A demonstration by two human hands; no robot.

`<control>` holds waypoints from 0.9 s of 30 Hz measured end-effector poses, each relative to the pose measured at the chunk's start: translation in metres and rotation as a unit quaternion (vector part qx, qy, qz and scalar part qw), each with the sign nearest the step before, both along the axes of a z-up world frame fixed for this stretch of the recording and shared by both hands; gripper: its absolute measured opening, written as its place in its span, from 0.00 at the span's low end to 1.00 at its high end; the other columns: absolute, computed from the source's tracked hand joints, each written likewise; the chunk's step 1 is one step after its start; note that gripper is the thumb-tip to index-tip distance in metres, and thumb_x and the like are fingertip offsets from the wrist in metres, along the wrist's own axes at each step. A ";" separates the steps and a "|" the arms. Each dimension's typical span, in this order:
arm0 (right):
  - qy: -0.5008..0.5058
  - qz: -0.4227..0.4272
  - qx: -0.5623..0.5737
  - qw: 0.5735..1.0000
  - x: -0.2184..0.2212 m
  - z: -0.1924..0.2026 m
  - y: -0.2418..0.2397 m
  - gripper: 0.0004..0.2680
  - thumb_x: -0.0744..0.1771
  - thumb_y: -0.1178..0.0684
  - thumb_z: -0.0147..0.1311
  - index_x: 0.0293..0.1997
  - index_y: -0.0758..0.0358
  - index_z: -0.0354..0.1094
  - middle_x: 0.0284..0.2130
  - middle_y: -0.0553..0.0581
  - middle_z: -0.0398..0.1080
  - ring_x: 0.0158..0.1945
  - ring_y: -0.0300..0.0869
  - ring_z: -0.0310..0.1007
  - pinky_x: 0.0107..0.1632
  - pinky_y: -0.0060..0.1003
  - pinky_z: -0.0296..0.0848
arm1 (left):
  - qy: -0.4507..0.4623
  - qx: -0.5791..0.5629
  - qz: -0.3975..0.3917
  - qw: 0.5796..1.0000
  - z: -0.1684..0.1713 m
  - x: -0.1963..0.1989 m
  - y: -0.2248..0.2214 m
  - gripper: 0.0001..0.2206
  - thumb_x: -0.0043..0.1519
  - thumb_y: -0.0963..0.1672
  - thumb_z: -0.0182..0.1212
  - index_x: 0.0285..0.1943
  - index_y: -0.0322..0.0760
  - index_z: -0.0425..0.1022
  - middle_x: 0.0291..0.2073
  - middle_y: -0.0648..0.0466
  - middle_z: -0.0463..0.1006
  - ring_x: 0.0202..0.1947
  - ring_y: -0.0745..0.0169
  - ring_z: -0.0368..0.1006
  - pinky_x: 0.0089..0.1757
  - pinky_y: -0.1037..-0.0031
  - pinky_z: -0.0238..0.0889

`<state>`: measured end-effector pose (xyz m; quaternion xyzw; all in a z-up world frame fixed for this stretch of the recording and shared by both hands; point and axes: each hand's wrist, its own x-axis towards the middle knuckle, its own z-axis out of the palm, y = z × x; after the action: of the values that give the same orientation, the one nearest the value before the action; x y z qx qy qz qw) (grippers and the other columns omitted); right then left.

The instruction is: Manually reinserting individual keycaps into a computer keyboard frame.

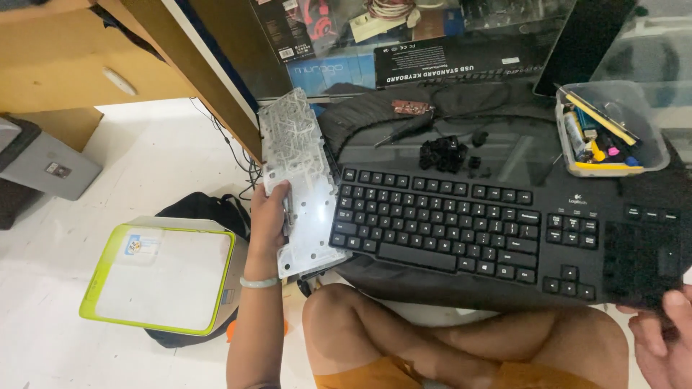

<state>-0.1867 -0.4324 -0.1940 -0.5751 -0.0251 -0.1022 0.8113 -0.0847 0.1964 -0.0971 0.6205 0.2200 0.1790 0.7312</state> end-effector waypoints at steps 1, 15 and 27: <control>0.001 -0.001 0.000 1.000 -0.001 0.004 0.003 0.09 0.77 0.48 0.43 0.65 0.39 0.65 0.39 0.60 0.75 0.15 0.21 0.54 0.21 0.13 0.48 | 0.001 0.000 -0.001 1.000 0.000 0.002 -0.001 0.16 0.63 0.41 0.55 0.58 0.24 0.70 0.42 0.42 0.79 0.38 0.60 0.74 0.40 0.75 0.68; 0.022 0.002 0.004 1.000 0.000 0.033 0.026 0.12 0.76 0.52 0.40 0.65 0.35 0.65 0.50 0.51 0.74 0.37 0.26 0.74 0.22 0.14 0.53 | 0.047 0.121 -0.016 0.991 -0.003 0.017 0.016 0.28 0.64 0.46 0.52 0.72 0.25 0.61 0.66 0.41 0.71 0.64 0.53 0.68 0.61 0.70 0.59; 0.022 -0.037 -0.014 0.999 0.006 0.021 0.020 0.08 0.77 0.50 0.41 0.63 0.38 0.62 0.40 0.61 0.73 0.16 0.25 0.53 0.23 0.16 0.49 | 0.045 0.263 -0.036 0.963 0.022 0.014 -0.006 0.29 0.62 0.42 0.58 0.72 0.22 0.59 0.65 0.37 0.71 0.60 0.51 0.73 0.57 0.71 0.63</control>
<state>-0.1812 -0.4124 -0.1732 -0.5891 0.0124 -0.1192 0.7991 -0.0703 0.1901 -0.0751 0.8059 0.1752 0.1767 0.5372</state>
